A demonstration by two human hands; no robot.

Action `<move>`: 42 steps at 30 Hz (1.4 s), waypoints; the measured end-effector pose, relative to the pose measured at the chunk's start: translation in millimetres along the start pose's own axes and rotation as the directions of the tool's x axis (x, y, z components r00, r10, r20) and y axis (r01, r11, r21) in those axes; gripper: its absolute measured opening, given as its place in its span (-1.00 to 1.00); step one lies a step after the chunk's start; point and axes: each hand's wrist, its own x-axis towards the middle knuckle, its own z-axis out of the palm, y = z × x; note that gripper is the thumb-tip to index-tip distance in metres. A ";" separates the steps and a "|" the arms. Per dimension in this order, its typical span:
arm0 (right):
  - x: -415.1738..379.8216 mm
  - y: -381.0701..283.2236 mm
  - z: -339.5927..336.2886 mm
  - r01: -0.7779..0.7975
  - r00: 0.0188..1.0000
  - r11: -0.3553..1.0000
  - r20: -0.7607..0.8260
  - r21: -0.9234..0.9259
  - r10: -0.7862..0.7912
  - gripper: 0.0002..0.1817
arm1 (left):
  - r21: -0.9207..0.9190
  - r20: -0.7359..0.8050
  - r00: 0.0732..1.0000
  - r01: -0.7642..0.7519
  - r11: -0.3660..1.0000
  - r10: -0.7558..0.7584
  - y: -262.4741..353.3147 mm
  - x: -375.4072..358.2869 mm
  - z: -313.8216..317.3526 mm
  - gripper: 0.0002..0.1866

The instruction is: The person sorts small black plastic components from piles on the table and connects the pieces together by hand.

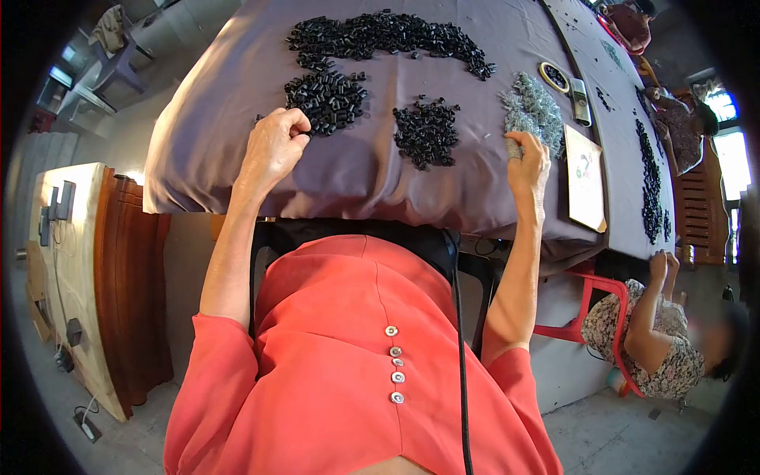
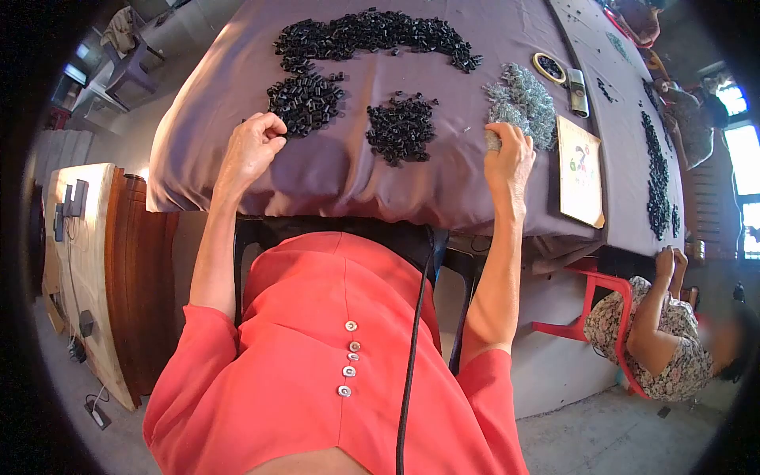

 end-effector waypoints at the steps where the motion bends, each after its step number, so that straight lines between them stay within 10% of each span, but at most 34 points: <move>1: -0.7 -3.6 0.6 0.025 0.999 1.000 0.021 -0.018 -0.024 -0.68 | 0.006 0.005 1.000 0.005 1.000 -0.005 0.8 -0.1 1.5 -0.88; 8: -5.6 -18.9 21.1 0.238 0.971 0.967 0.032 -0.089 -0.236 -0.76 | 0.090 0.009 1.000 0.009 0.996 -0.010 -7.2 2.4 -1.8 -0.83; 19: -6.8 -17.6 20.9 0.171 0.983 0.976 0.093 -0.136 -0.159 -0.65 | 0.168 0.105 0.966 0.217 0.962 -0.236 -21.0 1.4 -42.2 -0.66; 42: -7.7 -22.1 15.7 0.046 0.994 0.993 0.106 -0.109 -0.035 -0.82 | 0.158 0.104 0.990 0.083 0.984 -0.100 -9.1 -1.1 -17.3 -0.79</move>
